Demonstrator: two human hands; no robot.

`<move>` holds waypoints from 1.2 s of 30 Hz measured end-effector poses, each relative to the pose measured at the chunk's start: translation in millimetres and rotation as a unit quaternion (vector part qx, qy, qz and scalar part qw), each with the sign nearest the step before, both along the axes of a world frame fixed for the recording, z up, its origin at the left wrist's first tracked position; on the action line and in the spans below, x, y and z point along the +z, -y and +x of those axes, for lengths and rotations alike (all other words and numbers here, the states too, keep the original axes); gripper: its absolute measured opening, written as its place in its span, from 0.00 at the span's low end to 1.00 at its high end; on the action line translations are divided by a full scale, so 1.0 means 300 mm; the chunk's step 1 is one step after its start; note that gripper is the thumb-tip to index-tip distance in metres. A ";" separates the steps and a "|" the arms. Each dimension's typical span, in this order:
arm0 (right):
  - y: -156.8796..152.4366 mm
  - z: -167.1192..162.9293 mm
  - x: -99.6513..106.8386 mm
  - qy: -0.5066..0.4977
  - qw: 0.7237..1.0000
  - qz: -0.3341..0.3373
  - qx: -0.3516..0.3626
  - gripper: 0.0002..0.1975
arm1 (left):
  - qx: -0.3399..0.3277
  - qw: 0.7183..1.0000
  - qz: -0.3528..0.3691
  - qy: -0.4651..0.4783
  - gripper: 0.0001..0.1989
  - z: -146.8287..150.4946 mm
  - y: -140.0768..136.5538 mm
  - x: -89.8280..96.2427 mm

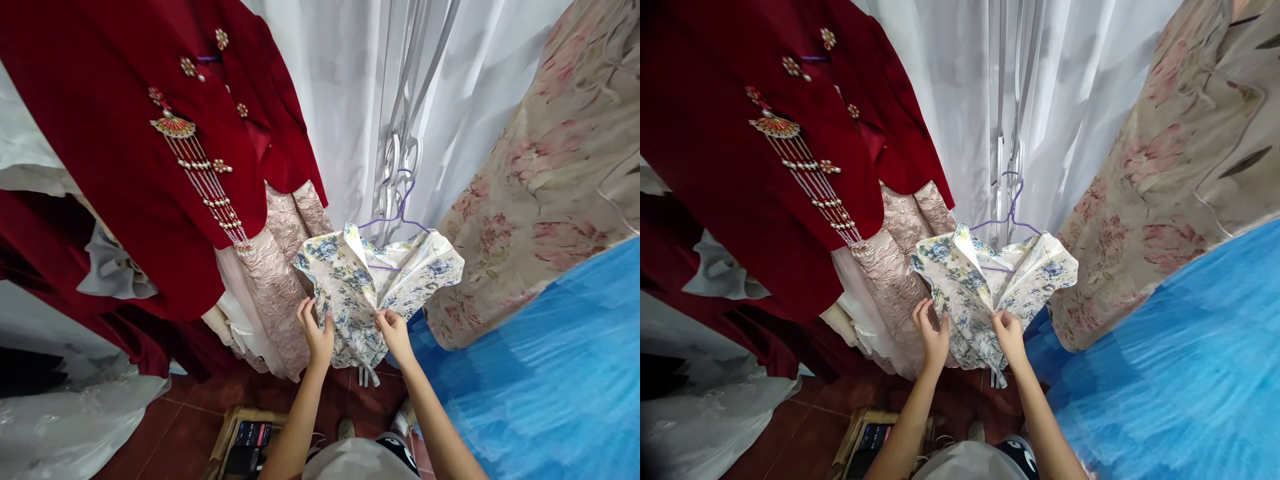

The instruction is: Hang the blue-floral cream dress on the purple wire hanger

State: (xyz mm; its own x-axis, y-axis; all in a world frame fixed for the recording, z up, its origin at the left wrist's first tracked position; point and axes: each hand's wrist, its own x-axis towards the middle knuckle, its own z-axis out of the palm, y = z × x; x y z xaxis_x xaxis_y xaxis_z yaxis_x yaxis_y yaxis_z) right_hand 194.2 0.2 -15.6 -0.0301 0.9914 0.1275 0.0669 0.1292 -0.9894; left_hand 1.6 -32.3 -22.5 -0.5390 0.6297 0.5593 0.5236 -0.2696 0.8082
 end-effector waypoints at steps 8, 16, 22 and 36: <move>0.149 -0.024 0.018 -0.071 0.995 -0.057 0.041 0.24 | -0.278 0.952 -0.075 -0.107 0.07 0.205 0.030 -0.072; 0.170 0.001 0.063 -0.109 0.992 -0.058 -0.022 0.24 | -0.310 0.940 -0.106 -0.097 0.08 0.271 0.046 -0.062; 0.043 0.001 0.268 -0.140 0.988 -0.050 -0.043 0.24 | -0.325 0.928 -0.152 -0.099 0.10 0.299 0.044 -0.048; -0.136 0.013 0.635 -0.128 0.986 0.101 -0.042 0.20 | -0.369 0.898 -0.217 -0.104 0.07 0.309 -0.006 -0.034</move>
State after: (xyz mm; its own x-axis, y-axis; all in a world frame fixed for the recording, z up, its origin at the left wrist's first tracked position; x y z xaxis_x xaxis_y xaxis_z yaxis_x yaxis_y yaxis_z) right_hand 198.2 41.0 174.9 0.1102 0.9425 0.3156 -0.1626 0.3303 -0.9297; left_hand 94.4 -30.6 -32.7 0.2028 0.9552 0.2153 0.4830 -0.2889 0.8266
